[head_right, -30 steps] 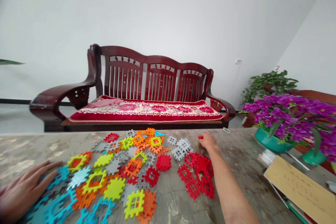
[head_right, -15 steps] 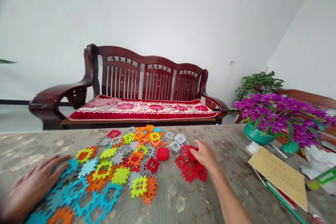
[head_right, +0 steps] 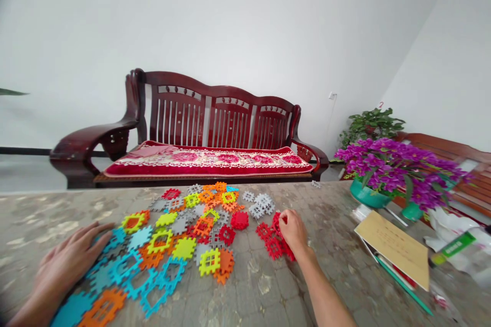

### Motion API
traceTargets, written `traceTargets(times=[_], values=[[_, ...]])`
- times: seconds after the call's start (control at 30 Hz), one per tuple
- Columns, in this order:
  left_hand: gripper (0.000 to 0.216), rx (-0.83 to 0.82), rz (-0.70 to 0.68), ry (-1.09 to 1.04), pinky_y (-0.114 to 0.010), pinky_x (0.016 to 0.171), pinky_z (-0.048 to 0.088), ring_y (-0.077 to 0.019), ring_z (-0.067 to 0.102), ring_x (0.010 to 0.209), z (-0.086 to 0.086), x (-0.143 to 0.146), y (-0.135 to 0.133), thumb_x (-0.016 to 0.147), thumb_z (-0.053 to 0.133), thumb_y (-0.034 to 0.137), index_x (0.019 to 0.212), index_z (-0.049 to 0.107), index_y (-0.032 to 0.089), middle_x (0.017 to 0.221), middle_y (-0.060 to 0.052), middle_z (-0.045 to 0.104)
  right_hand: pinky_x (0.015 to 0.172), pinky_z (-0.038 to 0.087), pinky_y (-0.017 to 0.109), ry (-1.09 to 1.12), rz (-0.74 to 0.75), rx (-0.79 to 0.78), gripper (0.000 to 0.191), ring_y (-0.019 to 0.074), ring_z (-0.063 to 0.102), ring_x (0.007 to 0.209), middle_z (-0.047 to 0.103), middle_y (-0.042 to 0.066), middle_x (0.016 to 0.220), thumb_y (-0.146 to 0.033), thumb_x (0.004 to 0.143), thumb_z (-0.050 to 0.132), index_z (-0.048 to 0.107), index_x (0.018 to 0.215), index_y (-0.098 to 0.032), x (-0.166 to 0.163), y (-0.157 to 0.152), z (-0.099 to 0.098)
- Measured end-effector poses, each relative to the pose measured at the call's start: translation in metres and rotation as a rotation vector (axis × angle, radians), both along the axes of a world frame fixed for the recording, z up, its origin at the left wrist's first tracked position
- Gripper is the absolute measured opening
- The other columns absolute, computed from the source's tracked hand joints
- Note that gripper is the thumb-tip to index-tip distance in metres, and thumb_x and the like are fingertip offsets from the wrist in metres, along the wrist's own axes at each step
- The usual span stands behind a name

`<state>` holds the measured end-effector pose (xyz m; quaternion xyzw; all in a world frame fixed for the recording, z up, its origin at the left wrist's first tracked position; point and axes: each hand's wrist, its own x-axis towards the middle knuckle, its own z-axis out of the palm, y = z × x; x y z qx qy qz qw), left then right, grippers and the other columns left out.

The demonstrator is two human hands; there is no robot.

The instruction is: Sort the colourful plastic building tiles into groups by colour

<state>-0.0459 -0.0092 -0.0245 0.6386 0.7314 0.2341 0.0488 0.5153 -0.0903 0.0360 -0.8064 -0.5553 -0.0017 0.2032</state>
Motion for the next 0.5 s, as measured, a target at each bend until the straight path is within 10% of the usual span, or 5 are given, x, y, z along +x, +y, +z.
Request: traceTargets(times=[0.3, 0.5], values=[[0.047, -0.063, 0.007, 0.042, -0.042, 0.115, 0.025, -0.0239, 0.039, 0.139, 0.019, 0.009, -0.01, 0.093, 0.034, 0.047, 0.124, 0.063, 0.027, 0.146, -0.005, 0.051, 0.112, 0.029, 0.047, -0.181, 0.191, 0.119, 0.048, 0.0288, 0.041, 0.134, 0.049, 0.008, 0.145, -0.044, 0.083, 0.058, 0.059, 0.128, -0.027, -0.037, -0.046, -0.011], [0.047, -0.003, -0.016, 0.007, -0.047, 0.115, 0.028, -0.0293, 0.041, 0.137, 0.017, 0.008, -0.011, 0.091, 0.037, 0.047, 0.121, 0.067, 0.027, 0.143, -0.008, 0.055, 0.115, 0.017, 0.057, -0.315, 0.209, -0.016, 0.037, 0.0302, 0.032, 0.141, 0.048, 0.004, 0.148, -0.041, 0.089, 0.054, 0.063, 0.124, -0.033, -0.047, -0.044, -0.025]])
